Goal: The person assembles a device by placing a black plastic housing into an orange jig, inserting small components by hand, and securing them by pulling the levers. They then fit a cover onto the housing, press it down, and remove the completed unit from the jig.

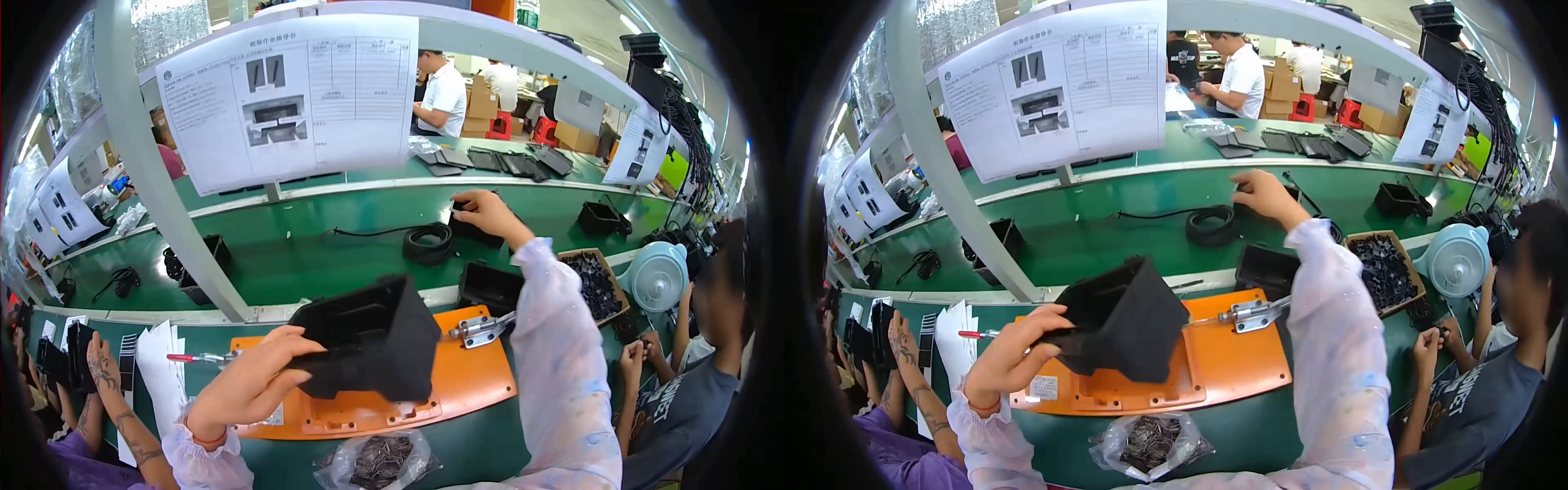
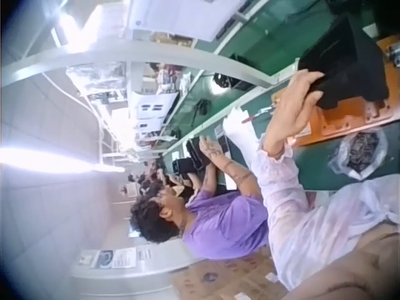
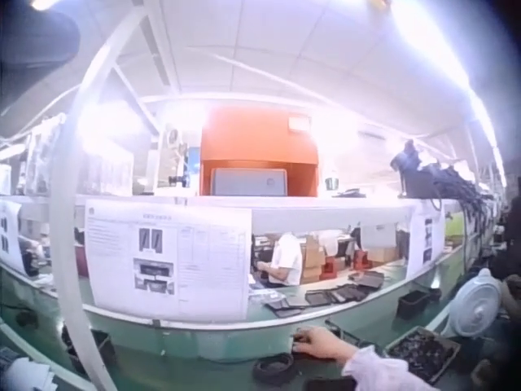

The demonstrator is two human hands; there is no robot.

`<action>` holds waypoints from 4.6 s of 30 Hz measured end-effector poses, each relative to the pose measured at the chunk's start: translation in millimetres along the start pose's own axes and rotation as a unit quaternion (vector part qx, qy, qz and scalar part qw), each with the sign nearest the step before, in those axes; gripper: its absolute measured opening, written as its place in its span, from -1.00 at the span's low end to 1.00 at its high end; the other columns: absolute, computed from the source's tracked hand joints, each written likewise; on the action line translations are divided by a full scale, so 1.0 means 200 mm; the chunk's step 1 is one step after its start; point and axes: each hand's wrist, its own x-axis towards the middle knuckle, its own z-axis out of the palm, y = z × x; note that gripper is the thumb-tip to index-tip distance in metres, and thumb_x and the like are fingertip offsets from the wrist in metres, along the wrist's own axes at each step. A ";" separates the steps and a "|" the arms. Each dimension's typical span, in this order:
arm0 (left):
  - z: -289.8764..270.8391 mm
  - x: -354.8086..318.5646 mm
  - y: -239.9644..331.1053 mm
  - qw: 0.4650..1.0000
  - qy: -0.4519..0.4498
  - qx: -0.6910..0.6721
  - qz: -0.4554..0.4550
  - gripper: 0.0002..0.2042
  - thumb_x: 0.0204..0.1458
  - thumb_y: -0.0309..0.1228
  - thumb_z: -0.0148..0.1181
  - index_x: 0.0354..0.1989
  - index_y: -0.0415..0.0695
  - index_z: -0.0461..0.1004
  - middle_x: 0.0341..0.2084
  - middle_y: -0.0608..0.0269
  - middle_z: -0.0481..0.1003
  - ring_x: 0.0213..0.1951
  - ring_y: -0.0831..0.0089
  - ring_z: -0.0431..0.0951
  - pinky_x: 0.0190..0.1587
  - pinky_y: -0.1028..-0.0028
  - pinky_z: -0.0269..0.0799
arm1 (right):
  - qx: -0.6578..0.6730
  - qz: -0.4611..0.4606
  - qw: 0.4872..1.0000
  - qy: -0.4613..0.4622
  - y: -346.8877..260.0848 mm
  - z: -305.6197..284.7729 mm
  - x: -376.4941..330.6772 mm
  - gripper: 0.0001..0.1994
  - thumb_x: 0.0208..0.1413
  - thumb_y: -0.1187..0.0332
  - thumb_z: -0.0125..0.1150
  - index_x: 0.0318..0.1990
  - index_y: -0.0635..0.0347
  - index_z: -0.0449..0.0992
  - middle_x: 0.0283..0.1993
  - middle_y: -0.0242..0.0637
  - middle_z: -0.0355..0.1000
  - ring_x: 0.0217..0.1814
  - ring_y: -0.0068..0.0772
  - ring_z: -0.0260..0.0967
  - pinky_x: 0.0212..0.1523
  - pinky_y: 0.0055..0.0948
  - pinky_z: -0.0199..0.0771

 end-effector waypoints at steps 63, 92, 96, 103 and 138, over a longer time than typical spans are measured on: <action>0.26 -0.17 0.05 0.965 -0.069 0.251 0.045 -0.73 0.10 -0.42 0.31 -0.02 -0.15 0.64 -0.50 0.30 0.58 -0.40 0.32 0.60 0.33 -0.05 0.13 | 0.015 -0.240 0.965 0.106 -0.87 -0.01 -1.05 -0.72 0.11 0.51 0.35 0.00 0.26 0.61 -0.15 -0.14 0.58 -0.13 -0.07 0.52 -0.10 -0.20 0.55; 0.48 -0.31 0.01 0.958 -0.015 0.286 0.017 -0.57 0.11 -0.25 0.35 0.09 -0.21 0.46 -0.38 0.32 0.44 -0.32 0.42 0.55 0.33 -0.01 0.24 | -0.232 -0.157 0.952 -0.121 -0.65 0.30 -0.32 -0.73 -0.09 0.39 0.28 -0.18 0.21 0.66 -0.37 0.00 0.60 -0.27 0.10 0.61 -0.20 0.00 0.61; 0.48 -0.34 0.00 0.959 0.002 0.284 0.019 -0.57 0.10 -0.26 0.36 0.09 -0.21 0.46 -0.39 0.32 0.43 -0.33 0.42 0.54 0.34 0.01 0.24 | -0.190 -0.211 0.943 -0.173 -0.88 0.51 -0.25 -0.78 -0.05 0.48 0.24 -0.21 0.18 0.69 -0.26 0.03 0.63 -0.22 0.10 0.62 -0.17 -0.06 0.64; 0.50 -0.30 0.00 0.967 -0.013 0.254 0.024 -0.58 0.10 -0.27 0.35 0.08 -0.20 0.46 -0.40 0.30 0.44 -0.32 0.38 0.56 0.36 0.00 0.20 | -0.029 -0.242 0.904 -0.352 -0.76 0.50 -0.15 -0.61 0.17 0.13 0.29 0.06 0.14 0.65 -0.02 -0.04 0.63 0.00 0.10 0.57 0.03 -0.11 0.56; 0.49 -0.25 0.14 0.945 -0.048 0.320 -0.048 -0.55 0.12 -0.40 0.36 0.17 -0.29 0.45 -0.21 0.01 0.50 -0.15 0.09 0.54 0.41 -0.05 0.20 | 0.108 0.219 0.968 0.054 -0.27 0.10 -1.82 -0.75 0.11 0.57 0.32 -0.08 0.25 0.43 -0.18 -0.18 0.49 -0.24 -0.33 0.55 -0.22 -0.40 0.57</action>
